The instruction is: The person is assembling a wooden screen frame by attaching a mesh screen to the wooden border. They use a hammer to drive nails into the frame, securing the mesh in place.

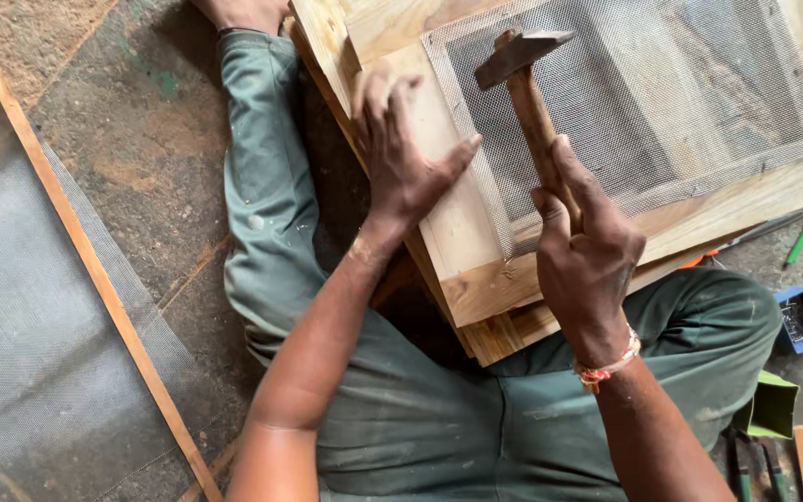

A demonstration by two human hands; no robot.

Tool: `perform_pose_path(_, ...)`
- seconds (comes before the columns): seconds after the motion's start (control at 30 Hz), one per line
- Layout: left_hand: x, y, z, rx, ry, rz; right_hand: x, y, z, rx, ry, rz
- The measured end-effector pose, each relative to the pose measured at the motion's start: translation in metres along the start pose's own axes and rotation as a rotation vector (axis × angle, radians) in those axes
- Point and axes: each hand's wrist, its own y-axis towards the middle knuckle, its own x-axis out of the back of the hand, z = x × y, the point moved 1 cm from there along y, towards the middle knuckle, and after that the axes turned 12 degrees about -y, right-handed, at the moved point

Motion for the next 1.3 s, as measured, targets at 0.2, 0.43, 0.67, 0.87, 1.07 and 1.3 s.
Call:
perform_pose_path(0.2, 0.000, -0.003, 0.002, 0.099, -0.125, 0.006, -0.007, 0.002, 0.000, -0.024, -0.048, 0.065)
perform_pose_path(0.43, -0.003, -0.004, 0.003, 0.056, -0.138, -0.021, -0.009, 0.004, -0.002, -0.036, -0.118, 0.088)
perform_pose_path(0.67, -0.006, -0.007, 0.007, 0.026, -0.142, -0.047, -0.012, -0.001, -0.001, 0.013, -0.176, 0.100)
perform_pose_path(0.87, -0.006, -0.011, 0.010, 0.088, -0.162, -0.007, -0.013, -0.001, -0.003, 0.002, 0.037, -0.054)
perform_pose_path(1.07, -0.006, -0.006, 0.010, 0.069, -0.171, -0.022, -0.009, 0.004, -0.010, -0.173, 0.016, 0.023)
perform_pose_path(1.3, -0.005, -0.005, 0.007, 0.068, -0.182, -0.022, -0.001, 0.018, -0.019, -0.142, 0.082, 0.179)
